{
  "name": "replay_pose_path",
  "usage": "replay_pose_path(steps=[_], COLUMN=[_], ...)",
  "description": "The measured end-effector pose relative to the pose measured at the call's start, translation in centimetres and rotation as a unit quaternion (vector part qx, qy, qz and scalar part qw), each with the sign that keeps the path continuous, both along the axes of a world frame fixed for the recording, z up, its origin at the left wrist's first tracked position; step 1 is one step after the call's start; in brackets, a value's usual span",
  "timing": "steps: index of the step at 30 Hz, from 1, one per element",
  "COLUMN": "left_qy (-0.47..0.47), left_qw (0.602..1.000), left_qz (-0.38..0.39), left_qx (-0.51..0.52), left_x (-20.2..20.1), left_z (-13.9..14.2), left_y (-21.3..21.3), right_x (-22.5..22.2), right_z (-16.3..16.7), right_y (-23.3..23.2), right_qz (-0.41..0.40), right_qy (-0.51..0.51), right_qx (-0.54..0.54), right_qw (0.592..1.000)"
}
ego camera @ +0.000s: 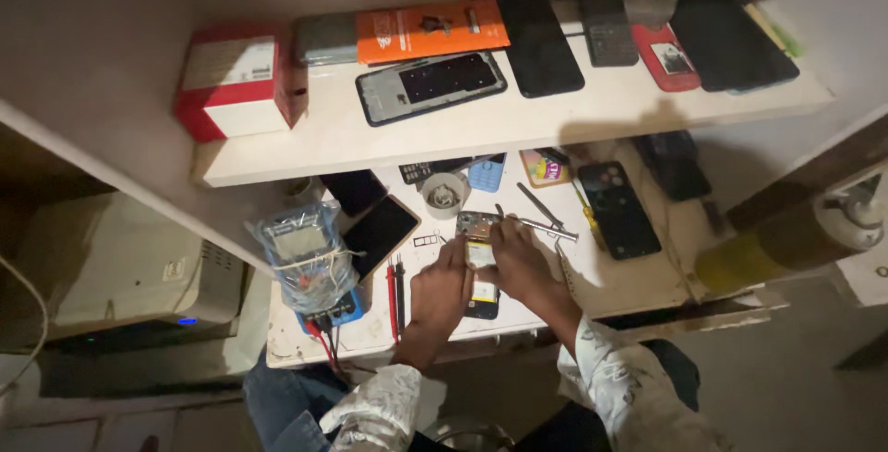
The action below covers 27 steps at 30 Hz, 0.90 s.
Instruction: The person repairs a disassembled smartphone at a workbench, using a screwdriver to work on the phone's internal components while the phone screen stays powered on. They pick up and set down small tools and parts, and a multimeter with probes sits beside the phone on the bench.
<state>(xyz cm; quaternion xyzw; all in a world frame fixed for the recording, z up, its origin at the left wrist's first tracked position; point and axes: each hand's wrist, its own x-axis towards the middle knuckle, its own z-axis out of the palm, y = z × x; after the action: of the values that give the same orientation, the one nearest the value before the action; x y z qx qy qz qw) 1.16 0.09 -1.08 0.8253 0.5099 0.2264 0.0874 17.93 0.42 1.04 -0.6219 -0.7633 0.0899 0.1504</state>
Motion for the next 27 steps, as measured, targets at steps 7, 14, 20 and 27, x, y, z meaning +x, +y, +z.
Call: replay_pose_path(steps=[7,14,20,27], left_qy=[0.000,0.011,0.037,0.043], left_qw=[1.000,0.999,0.998,0.997], left_qz=[-0.005,0.007,0.007,0.012], left_qx=[-0.031,-0.037,-0.047,-0.067], left_x=[-0.1,0.1,0.1,0.1], left_z=[0.7,1.6,1.8,1.6], left_y=[-0.3,-1.2,-1.3,-1.3], right_x=[-0.4,-0.8,-1.1,-1.2], right_z=[1.3,2.5,3.3,2.7], right_y=[1.0,0.5,0.4,0.7], right_qz=[-0.014,-0.015,-0.028,-0.026], right_qy=[0.035,0.040,0.030,0.014], right_qx=[-0.112,-0.159,-0.178,-0.189], right_qw=[0.993,0.986,0.983,0.982])
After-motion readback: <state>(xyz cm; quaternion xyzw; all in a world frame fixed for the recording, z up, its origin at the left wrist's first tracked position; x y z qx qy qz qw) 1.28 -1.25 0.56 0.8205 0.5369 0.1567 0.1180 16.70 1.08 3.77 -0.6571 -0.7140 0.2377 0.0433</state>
